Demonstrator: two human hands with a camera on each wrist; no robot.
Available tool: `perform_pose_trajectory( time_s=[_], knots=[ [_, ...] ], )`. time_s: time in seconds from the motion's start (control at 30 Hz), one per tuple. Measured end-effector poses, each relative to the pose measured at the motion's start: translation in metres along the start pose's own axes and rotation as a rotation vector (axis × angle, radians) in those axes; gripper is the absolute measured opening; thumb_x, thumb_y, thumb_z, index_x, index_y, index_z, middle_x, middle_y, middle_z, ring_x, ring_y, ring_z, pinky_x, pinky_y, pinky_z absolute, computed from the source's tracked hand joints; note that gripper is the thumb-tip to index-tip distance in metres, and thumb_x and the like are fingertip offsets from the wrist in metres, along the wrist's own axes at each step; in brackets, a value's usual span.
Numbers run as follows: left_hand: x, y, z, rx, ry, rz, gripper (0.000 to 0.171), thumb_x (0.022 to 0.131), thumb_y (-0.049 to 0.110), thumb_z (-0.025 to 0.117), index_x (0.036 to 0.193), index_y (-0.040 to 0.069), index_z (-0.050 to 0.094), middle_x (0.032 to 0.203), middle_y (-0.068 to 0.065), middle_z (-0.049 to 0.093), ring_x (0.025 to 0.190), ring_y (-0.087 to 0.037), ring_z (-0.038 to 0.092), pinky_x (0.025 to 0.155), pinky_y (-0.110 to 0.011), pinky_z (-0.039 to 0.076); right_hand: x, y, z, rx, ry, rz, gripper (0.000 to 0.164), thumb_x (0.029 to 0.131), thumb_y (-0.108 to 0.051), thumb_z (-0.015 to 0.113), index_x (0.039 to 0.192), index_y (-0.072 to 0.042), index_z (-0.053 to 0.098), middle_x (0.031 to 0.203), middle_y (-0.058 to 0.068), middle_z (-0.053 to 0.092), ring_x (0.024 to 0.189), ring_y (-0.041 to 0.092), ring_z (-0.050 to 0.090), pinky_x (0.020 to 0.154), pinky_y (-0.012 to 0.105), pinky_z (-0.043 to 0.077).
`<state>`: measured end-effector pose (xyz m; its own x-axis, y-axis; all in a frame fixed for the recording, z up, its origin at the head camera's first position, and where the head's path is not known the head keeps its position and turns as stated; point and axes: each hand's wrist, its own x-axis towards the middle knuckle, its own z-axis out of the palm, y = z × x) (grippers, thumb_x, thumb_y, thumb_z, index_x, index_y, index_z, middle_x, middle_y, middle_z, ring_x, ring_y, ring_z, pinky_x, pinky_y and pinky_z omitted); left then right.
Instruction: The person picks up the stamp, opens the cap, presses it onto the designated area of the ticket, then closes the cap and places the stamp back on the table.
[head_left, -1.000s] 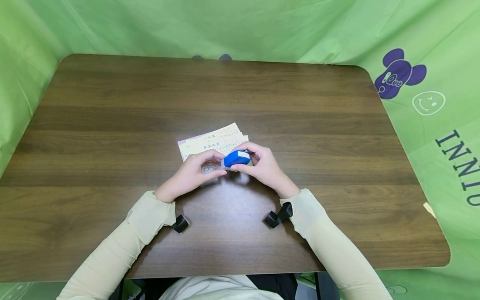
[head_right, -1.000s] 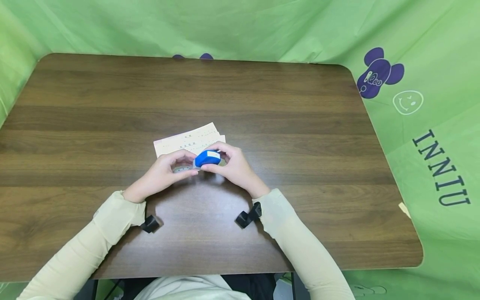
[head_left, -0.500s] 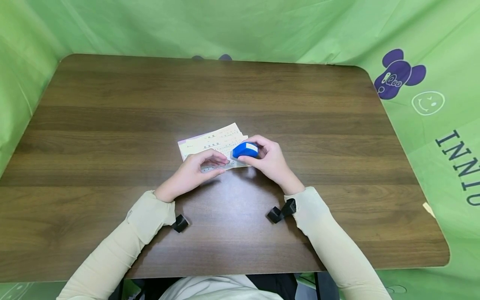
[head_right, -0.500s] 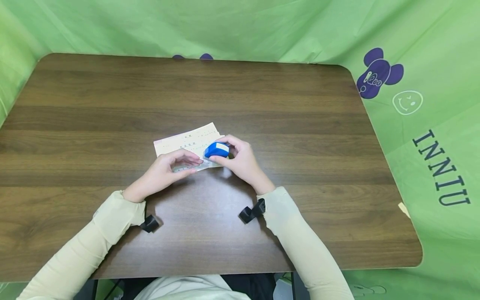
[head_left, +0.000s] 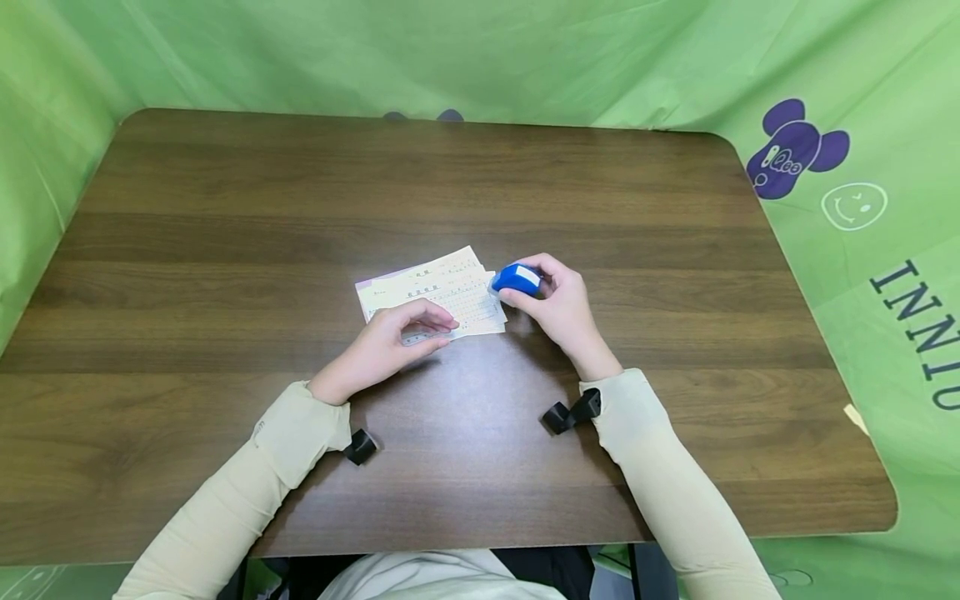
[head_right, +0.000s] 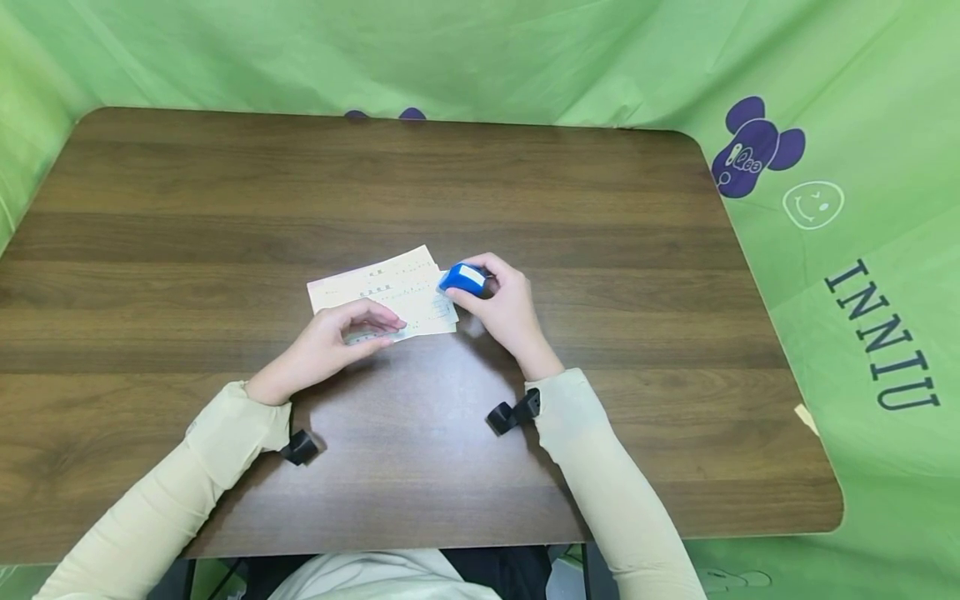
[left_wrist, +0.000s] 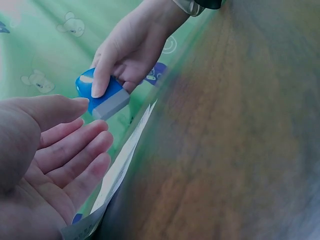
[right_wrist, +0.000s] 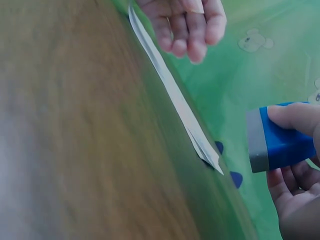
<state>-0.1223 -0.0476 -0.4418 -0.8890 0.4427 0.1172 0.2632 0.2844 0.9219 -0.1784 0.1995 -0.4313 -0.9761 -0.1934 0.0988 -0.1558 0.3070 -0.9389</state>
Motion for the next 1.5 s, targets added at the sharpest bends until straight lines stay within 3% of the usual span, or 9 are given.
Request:
perform_pose_trajectory(
  time_s=[0.37, 0.7, 0.87, 1.07, 1.37, 1.5],
  knots=[
    [-0.001, 0.001, 0.000, 0.008, 0.001, 0.008, 0.021, 0.088, 0.006, 0.069, 0.109, 0.004, 0.065, 0.107, -0.009, 0.071, 0.100, -0.019, 0.067, 0.095, -0.032, 0.052, 0.007, 0.005, -0.015, -0.067, 0.110, 0.057, 0.038, 0.078, -0.005, 0.079, 0.113, 0.001, 0.064, 0.112, 0.015, 0.064, 0.093, 0.011, 0.059, 0.084, 0.013, 0.049],
    [-0.002, 0.002, 0.000, 0.024, 0.005, 0.009, 0.019, 0.088, 0.007, 0.070, 0.106, 0.005, 0.065, 0.105, -0.008, 0.071, 0.101, -0.018, 0.066, 0.096, -0.031, 0.051, 0.012, 0.009, -0.031, -0.158, 0.153, 0.141, 0.039, 0.082, -0.011, 0.076, 0.116, 0.000, 0.062, 0.121, 0.017, 0.062, 0.108, 0.020, 0.058, 0.095, 0.028, 0.050],
    [-0.001, 0.003, 0.000, 0.028, 0.005, 0.009, 0.018, 0.087, 0.007, 0.070, 0.105, 0.005, 0.066, 0.103, -0.008, 0.071, 0.100, -0.018, 0.066, 0.096, -0.031, 0.051, 0.013, 0.010, -0.037, -0.155, 0.174, 0.187, 0.040, 0.082, -0.012, 0.076, 0.117, -0.001, 0.062, 0.122, 0.015, 0.061, 0.108, 0.019, 0.057, 0.094, 0.026, 0.049],
    [-0.002, 0.004, 0.000, 0.026, 0.003, 0.007, 0.018, 0.088, 0.008, 0.070, 0.105, 0.006, 0.066, 0.103, -0.007, 0.071, 0.100, -0.018, 0.066, 0.097, -0.031, 0.051, 0.015, 0.011, -0.041, -0.143, 0.186, 0.224, 0.040, 0.082, -0.010, 0.076, 0.118, 0.000, 0.061, 0.125, 0.016, 0.059, 0.112, 0.023, 0.057, 0.100, 0.034, 0.048],
    [-0.002, 0.004, 0.000, 0.033, 0.007, 0.007, 0.017, 0.087, 0.008, 0.071, 0.104, 0.007, 0.066, 0.102, -0.005, 0.071, 0.100, -0.017, 0.067, 0.097, -0.030, 0.051, 0.016, 0.014, -0.045, -0.162, 0.196, 0.246, 0.040, 0.082, -0.010, 0.076, 0.119, 0.000, 0.061, 0.124, 0.015, 0.061, 0.110, 0.020, 0.058, 0.093, 0.026, 0.050],
    [-0.002, 0.005, 0.001, 0.032, 0.007, 0.006, 0.017, 0.087, 0.007, 0.071, 0.103, 0.007, 0.066, 0.101, -0.005, 0.071, 0.100, -0.017, 0.067, 0.097, -0.030, 0.051, 0.016, 0.015, -0.046, -0.167, 0.199, 0.257, 0.040, 0.082, -0.009, 0.075, 0.119, 0.000, 0.061, 0.126, 0.015, 0.061, 0.112, 0.023, 0.059, 0.096, 0.030, 0.050]
  ],
)
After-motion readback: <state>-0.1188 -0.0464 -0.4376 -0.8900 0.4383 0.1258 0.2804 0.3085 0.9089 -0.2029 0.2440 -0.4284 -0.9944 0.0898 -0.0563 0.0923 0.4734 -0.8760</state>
